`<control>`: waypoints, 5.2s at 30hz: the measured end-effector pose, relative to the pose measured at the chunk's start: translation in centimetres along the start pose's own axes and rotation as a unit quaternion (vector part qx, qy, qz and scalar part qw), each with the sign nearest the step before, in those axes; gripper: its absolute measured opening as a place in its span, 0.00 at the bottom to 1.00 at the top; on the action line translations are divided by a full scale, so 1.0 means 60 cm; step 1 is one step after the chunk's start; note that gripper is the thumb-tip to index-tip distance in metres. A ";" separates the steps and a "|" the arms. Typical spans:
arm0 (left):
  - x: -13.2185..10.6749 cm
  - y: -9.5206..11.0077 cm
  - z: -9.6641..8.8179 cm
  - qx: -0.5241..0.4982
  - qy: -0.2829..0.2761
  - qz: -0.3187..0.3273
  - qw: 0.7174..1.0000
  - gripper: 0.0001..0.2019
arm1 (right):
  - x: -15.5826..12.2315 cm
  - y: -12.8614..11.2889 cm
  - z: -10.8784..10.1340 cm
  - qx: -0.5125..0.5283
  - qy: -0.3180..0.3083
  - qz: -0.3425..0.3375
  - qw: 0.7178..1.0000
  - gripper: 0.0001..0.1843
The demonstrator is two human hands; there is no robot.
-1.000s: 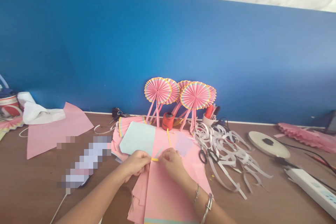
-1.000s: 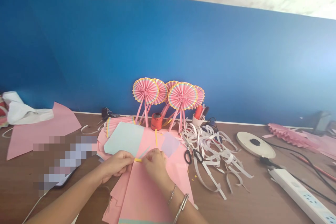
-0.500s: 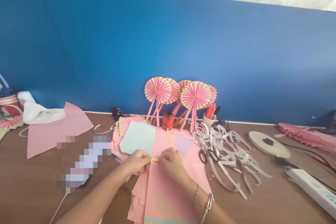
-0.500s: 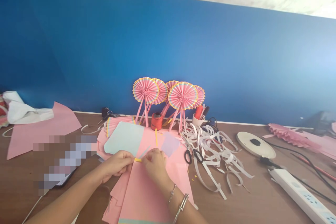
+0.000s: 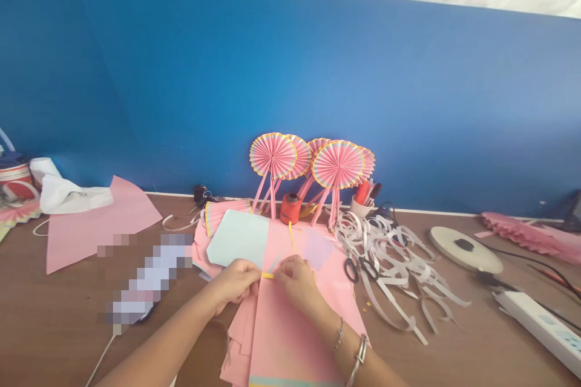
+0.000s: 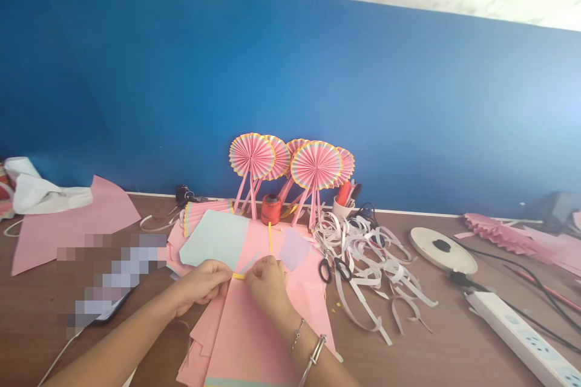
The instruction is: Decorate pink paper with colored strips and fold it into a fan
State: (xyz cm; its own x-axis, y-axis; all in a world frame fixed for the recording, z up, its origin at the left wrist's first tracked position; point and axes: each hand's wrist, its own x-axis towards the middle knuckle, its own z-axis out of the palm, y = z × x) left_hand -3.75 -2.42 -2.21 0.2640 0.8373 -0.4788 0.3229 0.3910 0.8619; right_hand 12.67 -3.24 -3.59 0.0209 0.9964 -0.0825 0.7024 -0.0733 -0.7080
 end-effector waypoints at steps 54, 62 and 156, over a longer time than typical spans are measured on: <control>0.002 -0.004 0.011 0.067 0.066 -0.007 0.996 0.06 | 0.004 0.031 -0.022 0.026 0.023 -0.072 0.997 0.05; 0.000 0.000 0.011 0.086 0.073 -0.019 0.993 0.05 | 0.003 0.029 -0.019 0.010 0.029 -0.082 0.996 0.09; -0.007 -0.006 0.019 0.294 0.169 0.078 0.938 0.11 | 0.002 0.017 -0.022 0.001 0.020 -0.051 0.999 0.12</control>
State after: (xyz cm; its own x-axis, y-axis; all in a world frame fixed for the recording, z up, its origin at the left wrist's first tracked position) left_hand -2.94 -3.33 -2.51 0.0790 0.9787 -0.1893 0.7754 0.0590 0.6288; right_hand 14.30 -3.13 -3.38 -0.0213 0.9996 0.0185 0.7010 0.0281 -0.7126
